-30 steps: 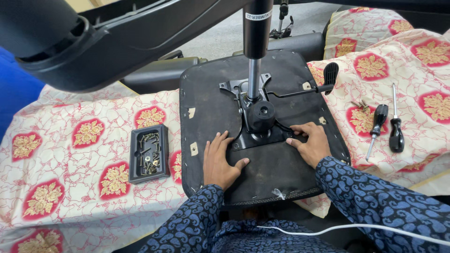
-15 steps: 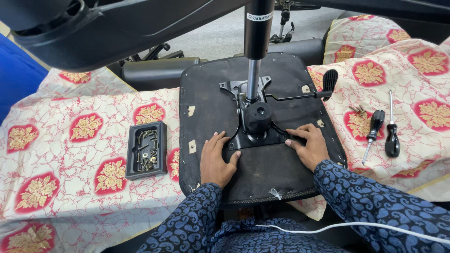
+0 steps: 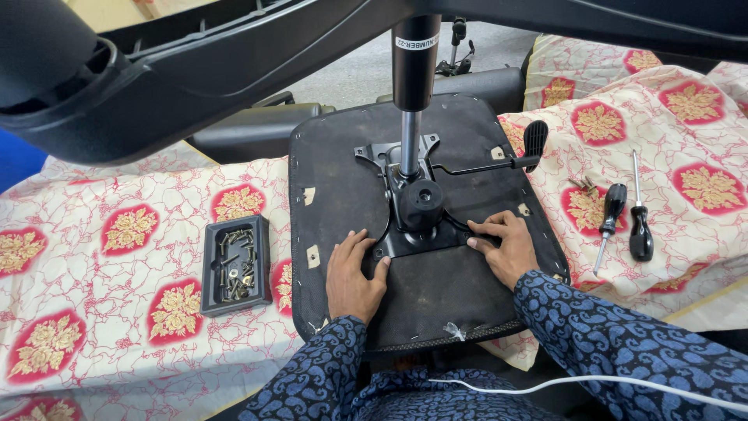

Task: The person attaches a tilt mechanism and gas cylinder assembly to the underside of a chair seat, aligning the mounting plate and driving screws by hand and with screwdrivers, taking screws from a tray beside the seat.

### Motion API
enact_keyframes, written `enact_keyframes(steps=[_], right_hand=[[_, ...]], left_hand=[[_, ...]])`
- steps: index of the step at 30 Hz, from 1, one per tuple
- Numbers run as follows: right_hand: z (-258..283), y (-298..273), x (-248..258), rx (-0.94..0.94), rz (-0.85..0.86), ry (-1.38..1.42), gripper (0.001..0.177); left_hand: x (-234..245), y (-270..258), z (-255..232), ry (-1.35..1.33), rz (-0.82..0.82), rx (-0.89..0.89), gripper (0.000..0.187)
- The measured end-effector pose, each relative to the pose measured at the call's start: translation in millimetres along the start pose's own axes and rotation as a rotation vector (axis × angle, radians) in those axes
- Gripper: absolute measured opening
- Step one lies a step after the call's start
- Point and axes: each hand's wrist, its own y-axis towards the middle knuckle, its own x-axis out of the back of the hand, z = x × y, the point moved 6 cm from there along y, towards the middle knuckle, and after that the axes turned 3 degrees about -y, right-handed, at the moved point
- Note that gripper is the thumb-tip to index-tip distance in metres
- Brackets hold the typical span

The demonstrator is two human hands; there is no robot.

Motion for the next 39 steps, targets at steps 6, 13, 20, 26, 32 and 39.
enact_keyframes(steps=[6,13,20,26,32,39], right_hand=[[-0.3,-3.4,-1.4,0.027,-0.031,0.005,0.034],[-0.8,-4.3,-2.8,-0.008,-0.041,-0.017,0.034],[0.9,-5.3,-1.6,-0.037,-0.012,-0.023,0.034],[3.5,-5.6,0.8,-0.017,-0.018,-0.007,0.036],[24.5,-6.0,12.4,-0.081,-0.059,0.082,0.039],[118.3,-25.8,21.3,0.198,-0.189,0.317,0.013]], left_hand=[[1.1,0.1,-0.2,-0.014,-0.002,0.016,0.037],[-0.8,1.0,-0.3,0.007,0.024,0.022,0.038],[2.0,0.6,-1.1,0.003,0.012,-0.007,0.038],[2.2,-1.1,-0.9,-0.009,0.002,-0.006,0.039],[7.2,2.1,-6.4,-0.042,-0.013,-0.002,0.035],[43.4,-0.4,16.3,-0.125,-0.312,0.133,0.027]])
